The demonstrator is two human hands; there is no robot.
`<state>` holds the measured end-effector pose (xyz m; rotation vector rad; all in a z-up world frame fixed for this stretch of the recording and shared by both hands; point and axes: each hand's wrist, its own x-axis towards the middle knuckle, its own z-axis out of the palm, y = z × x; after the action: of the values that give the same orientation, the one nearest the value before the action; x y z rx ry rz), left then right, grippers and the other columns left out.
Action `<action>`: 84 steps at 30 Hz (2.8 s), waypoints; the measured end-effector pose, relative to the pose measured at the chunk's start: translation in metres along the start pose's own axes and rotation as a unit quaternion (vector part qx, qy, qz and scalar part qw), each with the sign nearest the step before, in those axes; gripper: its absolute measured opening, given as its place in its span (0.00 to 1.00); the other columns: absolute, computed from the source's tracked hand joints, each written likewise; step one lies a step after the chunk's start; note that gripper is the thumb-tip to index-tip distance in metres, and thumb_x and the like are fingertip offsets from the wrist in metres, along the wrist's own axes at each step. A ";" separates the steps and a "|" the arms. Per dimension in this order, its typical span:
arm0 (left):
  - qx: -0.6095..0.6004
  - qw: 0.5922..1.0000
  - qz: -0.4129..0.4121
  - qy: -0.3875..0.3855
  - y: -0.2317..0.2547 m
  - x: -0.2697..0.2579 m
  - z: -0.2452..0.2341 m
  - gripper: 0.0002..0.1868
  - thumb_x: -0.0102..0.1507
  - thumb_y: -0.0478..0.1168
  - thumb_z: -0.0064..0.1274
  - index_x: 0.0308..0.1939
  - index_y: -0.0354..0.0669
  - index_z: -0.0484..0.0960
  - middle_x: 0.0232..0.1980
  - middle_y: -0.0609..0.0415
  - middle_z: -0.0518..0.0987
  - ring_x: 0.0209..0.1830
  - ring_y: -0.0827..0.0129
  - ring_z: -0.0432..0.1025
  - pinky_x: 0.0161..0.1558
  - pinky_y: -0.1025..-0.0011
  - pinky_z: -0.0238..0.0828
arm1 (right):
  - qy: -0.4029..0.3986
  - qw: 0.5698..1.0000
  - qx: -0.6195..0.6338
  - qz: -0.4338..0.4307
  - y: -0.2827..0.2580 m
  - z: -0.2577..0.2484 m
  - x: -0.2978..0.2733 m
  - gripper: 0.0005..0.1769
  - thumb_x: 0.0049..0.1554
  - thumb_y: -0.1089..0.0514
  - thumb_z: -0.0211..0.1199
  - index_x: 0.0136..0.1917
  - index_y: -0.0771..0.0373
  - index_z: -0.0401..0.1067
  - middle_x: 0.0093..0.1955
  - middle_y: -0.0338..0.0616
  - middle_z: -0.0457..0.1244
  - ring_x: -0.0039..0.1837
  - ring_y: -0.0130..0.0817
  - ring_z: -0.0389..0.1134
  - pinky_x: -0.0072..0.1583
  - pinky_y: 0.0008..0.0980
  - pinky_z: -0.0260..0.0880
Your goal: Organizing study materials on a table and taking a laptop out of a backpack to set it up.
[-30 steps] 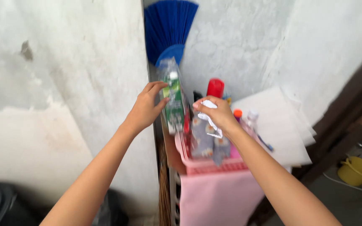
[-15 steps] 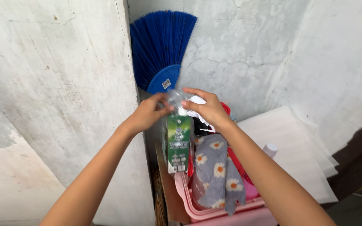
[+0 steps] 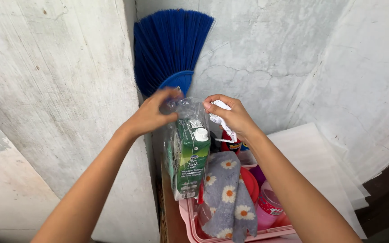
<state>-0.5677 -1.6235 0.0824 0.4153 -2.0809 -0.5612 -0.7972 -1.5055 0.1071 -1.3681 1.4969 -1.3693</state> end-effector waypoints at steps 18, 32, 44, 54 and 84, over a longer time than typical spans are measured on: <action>0.040 0.989 -0.058 0.130 0.075 0.035 -0.004 0.17 0.71 0.45 0.55 0.36 0.35 0.72 0.28 0.49 0.78 0.33 0.64 0.78 0.33 0.67 0.73 | -0.074 0.870 -0.481 -0.078 -0.059 0.021 -0.013 0.24 0.50 0.46 0.70 0.61 0.40 0.76 0.55 0.45 0.71 0.55 0.40 0.73 0.60 0.41 0.69; 0.331 0.911 -0.106 -0.220 0.038 0.009 -0.019 0.20 0.68 0.57 0.43 0.53 0.50 0.77 0.51 0.51 0.80 0.62 0.61 0.72 0.74 0.39 0.27 | -0.018 0.955 -0.283 -0.090 -0.028 -0.037 0.019 0.10 0.50 0.56 0.69 0.46 0.57 0.83 0.42 0.41 0.74 0.46 0.27 0.75 0.51 0.28 0.72; 0.182 0.981 0.032 -0.058 0.098 0.022 -0.050 0.15 0.66 0.47 0.33 0.47 0.48 0.74 0.42 0.53 0.65 0.47 0.65 0.59 0.58 0.62 0.44 | 0.015 0.895 0.251 -0.369 -0.104 0.046 0.095 0.15 0.62 0.53 0.66 0.60 0.60 0.73 0.49 0.37 0.67 0.43 0.21 0.68 0.40 0.26 0.69; 0.162 0.985 0.058 -0.019 0.093 0.012 -0.055 0.15 0.60 0.48 0.36 0.38 0.43 0.74 0.44 0.51 0.62 0.49 0.63 0.55 0.61 0.63 0.41 | -0.387 0.905 -0.163 0.071 -0.062 0.044 0.077 0.20 0.61 0.46 0.54 0.61 0.55 0.71 0.47 0.37 0.70 0.43 0.24 0.72 0.38 0.33 0.73; 0.337 0.896 -0.223 0.182 0.208 -0.224 -0.068 0.20 0.70 0.48 0.49 0.62 0.44 0.80 0.68 0.47 0.75 0.63 0.53 0.72 0.61 0.60 0.68 | -0.204 0.751 -0.138 -0.613 -0.064 0.168 -0.102 0.14 0.66 0.57 0.55 0.62 0.60 0.76 0.66 0.43 0.68 0.76 0.48 0.61 0.74 0.44 0.60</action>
<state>-0.4078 -1.3543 0.0713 1.3188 -1.7576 0.0231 -0.6004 -1.4422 0.1166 -2.8722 0.3595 -1.3281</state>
